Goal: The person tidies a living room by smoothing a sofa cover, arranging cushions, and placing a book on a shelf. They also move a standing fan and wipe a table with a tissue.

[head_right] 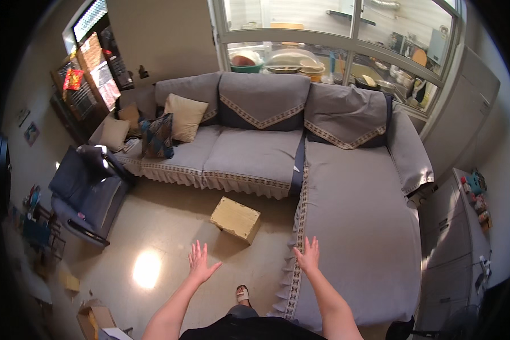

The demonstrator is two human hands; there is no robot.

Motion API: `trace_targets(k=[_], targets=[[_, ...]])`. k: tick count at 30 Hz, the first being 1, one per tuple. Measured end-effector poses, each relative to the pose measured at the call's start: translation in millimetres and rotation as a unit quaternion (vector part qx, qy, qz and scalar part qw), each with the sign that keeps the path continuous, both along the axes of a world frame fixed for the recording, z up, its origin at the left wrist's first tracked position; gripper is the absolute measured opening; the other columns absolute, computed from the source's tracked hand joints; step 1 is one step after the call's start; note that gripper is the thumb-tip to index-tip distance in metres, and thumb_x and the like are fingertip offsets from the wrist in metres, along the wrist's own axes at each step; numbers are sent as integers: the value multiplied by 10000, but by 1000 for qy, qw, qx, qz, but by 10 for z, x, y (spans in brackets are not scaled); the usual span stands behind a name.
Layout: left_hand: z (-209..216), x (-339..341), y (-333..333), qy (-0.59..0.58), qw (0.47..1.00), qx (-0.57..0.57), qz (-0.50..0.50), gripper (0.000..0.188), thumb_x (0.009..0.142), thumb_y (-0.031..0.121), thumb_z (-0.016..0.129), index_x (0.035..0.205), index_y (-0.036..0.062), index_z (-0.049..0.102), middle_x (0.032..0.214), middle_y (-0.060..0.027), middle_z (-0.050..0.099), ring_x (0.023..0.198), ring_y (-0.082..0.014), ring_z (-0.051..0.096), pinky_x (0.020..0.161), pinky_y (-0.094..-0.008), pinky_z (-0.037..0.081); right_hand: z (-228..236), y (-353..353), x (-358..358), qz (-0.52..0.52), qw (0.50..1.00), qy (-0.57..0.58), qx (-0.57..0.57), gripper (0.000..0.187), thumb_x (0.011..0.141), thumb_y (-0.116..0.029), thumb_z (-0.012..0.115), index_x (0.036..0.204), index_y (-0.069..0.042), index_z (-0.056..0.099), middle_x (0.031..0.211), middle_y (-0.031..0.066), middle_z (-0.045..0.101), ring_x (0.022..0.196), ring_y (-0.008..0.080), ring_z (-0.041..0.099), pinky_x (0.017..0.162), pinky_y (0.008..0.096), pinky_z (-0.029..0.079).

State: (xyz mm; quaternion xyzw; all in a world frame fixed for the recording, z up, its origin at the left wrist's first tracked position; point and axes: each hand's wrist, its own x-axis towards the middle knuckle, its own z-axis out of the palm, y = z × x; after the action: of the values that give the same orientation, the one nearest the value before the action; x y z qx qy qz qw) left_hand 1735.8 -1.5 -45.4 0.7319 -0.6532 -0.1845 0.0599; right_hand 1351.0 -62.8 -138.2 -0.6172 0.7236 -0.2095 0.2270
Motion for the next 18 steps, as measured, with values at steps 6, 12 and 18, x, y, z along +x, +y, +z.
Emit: trace_targets(k=[6,12,18], targets=[[-25,292,-1153,12,999,-3,-49,956,750,563,617,1421,21,204,1497,-224,14,1385,-383,21,1098,-531,74,71,-466,227,-74,997,-18,8,717,826,-440,601,1382,-74,333,1478,218,150,1360,376,161,1095,427,206],[-182,-204,-2293,16,989,8,-145,943,744,554,629,1418,24,235,1498,-217,-27,1387,-367,16,1101,-517,89,161,-945,-97,-177,983,-48,8,709,828,-418,602,1381,-68,328,1480,215,137,1359,376,166,1094,434,216],[-226,-742,-3567,2,975,-23,-219,920,736,571,627,1383,-1,309,1480,-263,37,1358,-437,86,1064,-556,169,57,-1664,-749,-254,966,-36,44,705,842,-412,587,1384,-55,312,1473,233,141,1352,389,177,1088,443,228]])
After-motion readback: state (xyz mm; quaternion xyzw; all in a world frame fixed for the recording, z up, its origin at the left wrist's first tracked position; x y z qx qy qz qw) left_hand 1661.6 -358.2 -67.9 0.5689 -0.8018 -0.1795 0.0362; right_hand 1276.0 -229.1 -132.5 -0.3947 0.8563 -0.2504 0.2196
